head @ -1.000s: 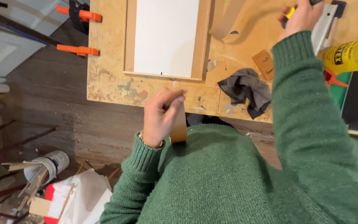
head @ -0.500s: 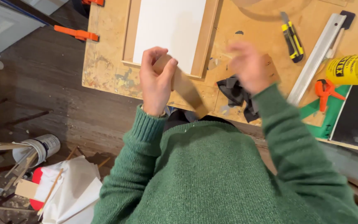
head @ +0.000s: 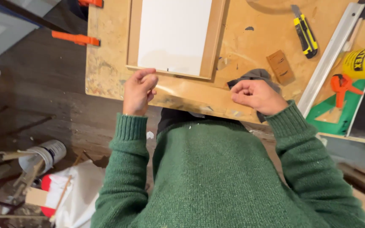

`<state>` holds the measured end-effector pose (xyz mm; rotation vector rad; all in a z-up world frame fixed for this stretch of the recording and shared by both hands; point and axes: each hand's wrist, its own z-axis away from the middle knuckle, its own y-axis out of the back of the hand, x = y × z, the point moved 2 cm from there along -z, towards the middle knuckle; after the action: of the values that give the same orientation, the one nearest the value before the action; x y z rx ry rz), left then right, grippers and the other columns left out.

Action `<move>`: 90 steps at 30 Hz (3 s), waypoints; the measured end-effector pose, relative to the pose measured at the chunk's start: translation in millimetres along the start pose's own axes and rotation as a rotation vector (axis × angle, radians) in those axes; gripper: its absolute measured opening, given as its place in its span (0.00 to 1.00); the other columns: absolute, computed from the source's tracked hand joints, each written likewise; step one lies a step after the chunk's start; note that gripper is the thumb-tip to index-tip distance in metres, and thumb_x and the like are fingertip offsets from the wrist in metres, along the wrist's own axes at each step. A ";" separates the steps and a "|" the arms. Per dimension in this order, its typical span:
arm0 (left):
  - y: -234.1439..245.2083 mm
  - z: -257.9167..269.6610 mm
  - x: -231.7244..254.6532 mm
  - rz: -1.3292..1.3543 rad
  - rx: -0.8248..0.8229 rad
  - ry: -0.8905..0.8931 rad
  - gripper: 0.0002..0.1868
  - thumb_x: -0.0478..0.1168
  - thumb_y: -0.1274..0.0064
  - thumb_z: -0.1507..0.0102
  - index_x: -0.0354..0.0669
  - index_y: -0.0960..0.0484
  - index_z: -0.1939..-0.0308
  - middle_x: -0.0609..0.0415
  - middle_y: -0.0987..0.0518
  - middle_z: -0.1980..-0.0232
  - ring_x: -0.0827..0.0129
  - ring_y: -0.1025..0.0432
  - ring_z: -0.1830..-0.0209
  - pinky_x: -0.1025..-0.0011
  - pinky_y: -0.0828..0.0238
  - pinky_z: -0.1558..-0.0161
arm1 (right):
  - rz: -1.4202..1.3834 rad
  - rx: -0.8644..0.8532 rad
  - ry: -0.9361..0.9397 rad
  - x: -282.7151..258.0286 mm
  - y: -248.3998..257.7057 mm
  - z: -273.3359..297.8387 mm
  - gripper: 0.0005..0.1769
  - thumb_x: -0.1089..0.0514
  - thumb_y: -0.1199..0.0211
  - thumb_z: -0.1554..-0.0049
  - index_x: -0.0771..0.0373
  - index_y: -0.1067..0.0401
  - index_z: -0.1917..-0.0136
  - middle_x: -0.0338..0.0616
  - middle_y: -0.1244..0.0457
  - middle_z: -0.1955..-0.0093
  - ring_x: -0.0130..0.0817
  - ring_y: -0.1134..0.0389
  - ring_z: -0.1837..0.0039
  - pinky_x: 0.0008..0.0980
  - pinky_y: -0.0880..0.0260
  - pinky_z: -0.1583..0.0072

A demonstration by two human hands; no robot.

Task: Applying adhesive to a wood veneer strip and attaching it to an art frame.

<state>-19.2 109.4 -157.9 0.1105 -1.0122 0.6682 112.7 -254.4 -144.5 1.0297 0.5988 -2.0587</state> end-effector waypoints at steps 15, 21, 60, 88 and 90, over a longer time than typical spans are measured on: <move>138.5 -28.6 39.6 -0.544 -0.341 -0.178 0.04 0.29 0.44 0.38 0.37 0.16 0.60 0.60 0.17 0.48 0.77 0.23 0.59 0.78 0.25 0.62 | 0.677 0.798 0.481 -29.4 -147.4 -15.9 0.08 0.72 0.34 0.50 0.63 0.26 0.58 0.47 0.32 0.48 0.47 0.30 0.44 0.38 0.30 0.41; 145.8 -31.6 29.1 -0.742 -0.313 -0.206 0.06 0.32 0.39 0.39 0.36 0.15 0.57 0.56 0.17 0.61 0.75 0.27 0.65 0.75 0.29 0.63 | 0.261 0.865 0.200 42.7 -159.3 -31.2 0.06 0.67 0.33 0.44 0.66 0.25 0.52 0.44 0.30 0.52 0.32 0.29 0.49 0.31 0.29 0.45; 121.1 2.9 -6.7 -1.014 -0.669 0.134 0.15 0.47 0.39 0.39 0.36 0.13 0.62 0.49 0.15 0.66 0.68 0.22 0.65 0.68 0.26 0.59 | 0.560 0.970 0.142 10.9 -167.2 -37.3 0.15 0.56 0.28 0.35 0.68 0.28 0.56 0.44 0.35 0.67 0.33 0.33 0.65 0.32 0.35 0.60; 369.2 57.9 -271.0 -0.857 0.184 0.849 0.17 0.44 0.45 0.37 0.46 0.16 0.45 0.48 0.15 0.53 0.52 0.19 0.56 0.50 0.19 0.62 | 0.891 1.571 0.150 92.3 178.7 196.7 0.21 0.66 0.29 0.41 0.68 0.37 0.40 0.49 0.34 0.52 0.44 0.31 0.52 0.43 0.30 0.48; 328.1 53.1 -268.8 -0.673 0.231 0.877 0.19 0.43 0.43 0.37 0.47 0.20 0.42 0.55 0.17 0.51 0.57 0.20 0.55 0.53 0.21 0.62 | 0.765 1.542 0.152 117.1 208.9 194.2 0.23 0.65 0.26 0.38 0.68 0.37 0.38 0.45 0.31 0.56 0.44 0.30 0.55 0.44 0.31 0.51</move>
<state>-338.3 225.7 -417.4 0.3113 -0.0192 0.1548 138.5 -561.6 -146.1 1.7825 -1.3909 -1.4572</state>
